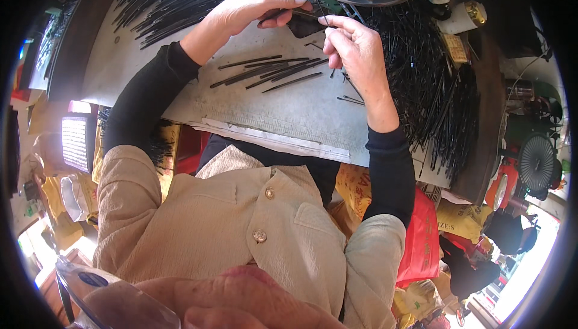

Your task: The person assembles small black plastic parts by hand using a small press machine mounted on a workstation surface.

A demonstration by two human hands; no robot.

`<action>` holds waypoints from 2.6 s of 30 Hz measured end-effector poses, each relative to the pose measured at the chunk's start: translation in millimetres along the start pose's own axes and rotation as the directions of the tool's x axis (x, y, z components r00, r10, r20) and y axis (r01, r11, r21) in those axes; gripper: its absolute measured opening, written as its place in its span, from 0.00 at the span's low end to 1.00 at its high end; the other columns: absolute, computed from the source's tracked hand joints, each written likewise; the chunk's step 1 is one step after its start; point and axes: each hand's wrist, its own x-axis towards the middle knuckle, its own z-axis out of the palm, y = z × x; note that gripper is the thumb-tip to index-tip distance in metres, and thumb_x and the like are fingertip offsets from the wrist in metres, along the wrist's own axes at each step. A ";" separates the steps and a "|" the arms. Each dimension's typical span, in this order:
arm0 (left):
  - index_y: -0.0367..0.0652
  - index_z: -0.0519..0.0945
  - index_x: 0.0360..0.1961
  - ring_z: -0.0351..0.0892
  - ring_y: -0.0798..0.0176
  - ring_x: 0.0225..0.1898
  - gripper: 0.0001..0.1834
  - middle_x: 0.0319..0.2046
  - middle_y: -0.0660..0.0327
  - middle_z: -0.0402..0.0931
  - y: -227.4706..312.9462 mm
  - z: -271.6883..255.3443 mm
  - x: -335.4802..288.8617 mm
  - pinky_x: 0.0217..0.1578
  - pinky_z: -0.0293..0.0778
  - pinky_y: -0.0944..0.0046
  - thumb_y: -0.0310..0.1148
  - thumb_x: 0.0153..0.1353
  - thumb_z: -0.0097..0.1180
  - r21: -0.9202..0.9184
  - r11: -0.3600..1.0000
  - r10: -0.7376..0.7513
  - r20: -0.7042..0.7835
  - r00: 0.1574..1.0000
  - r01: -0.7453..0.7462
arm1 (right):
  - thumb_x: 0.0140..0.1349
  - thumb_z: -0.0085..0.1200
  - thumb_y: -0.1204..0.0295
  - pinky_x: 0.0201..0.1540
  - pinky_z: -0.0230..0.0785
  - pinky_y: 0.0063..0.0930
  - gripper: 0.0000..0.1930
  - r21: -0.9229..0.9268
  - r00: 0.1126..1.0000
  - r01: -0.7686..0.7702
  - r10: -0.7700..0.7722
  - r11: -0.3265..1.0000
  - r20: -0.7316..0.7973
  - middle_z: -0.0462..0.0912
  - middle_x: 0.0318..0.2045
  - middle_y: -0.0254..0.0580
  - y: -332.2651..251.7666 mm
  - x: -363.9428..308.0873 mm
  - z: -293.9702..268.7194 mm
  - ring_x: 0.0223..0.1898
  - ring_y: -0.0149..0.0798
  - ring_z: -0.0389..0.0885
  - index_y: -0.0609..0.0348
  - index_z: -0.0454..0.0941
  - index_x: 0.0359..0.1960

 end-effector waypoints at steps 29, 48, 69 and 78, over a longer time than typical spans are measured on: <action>0.33 0.79 0.36 0.59 0.76 0.12 0.16 0.12 0.67 0.66 12.9 30.0 -20.7 0.14 0.55 0.73 0.37 0.60 0.50 -0.345 0.936 -0.109 -0.100 0.989 0.068 | 0.63 0.45 0.72 0.30 0.73 0.20 0.13 0.767 0.996 0.024 0.050 0.641 -0.072 0.79 0.29 0.38 34.7 7.0 -1.4 0.26 0.28 0.77 0.66 0.72 0.47; 0.43 0.77 0.33 0.76 0.53 0.30 0.09 0.30 0.56 0.76 16.6 -47.0 -68.3 0.31 0.70 0.61 0.36 0.54 0.52 0.877 0.464 0.116 -0.199 0.973 0.124 | 0.59 0.51 0.69 0.31 0.75 0.28 0.12 0.679 0.993 -0.006 0.084 0.734 -0.083 0.80 0.30 0.44 26.7 5.6 9.7 0.30 0.34 0.80 0.66 0.77 0.37; 0.37 0.75 0.43 0.73 0.69 0.29 0.12 0.28 0.60 0.76 -8.1 -68.3 -51.2 0.33 0.69 0.72 0.31 0.60 0.52 0.805 0.593 0.136 -0.124 0.983 0.020 | 0.58 0.51 0.72 0.28 0.75 0.26 0.09 0.691 0.994 0.033 0.050 0.722 -0.100 0.80 0.26 0.45 27.5 4.0 5.2 0.26 0.35 0.81 0.68 0.77 0.34; 0.35 0.71 0.51 0.70 0.76 0.27 0.19 0.30 0.65 0.73 -13.6 -60.0 -26.6 0.27 0.64 0.78 0.30 0.59 0.54 0.349 0.930 -0.075 -0.124 0.989 0.114 | 0.58 0.51 0.72 0.30 0.74 0.24 0.09 0.674 0.995 0.036 0.038 0.738 -0.095 0.81 0.29 0.44 30.6 3.9 8.8 0.28 0.32 0.81 0.64 0.78 0.35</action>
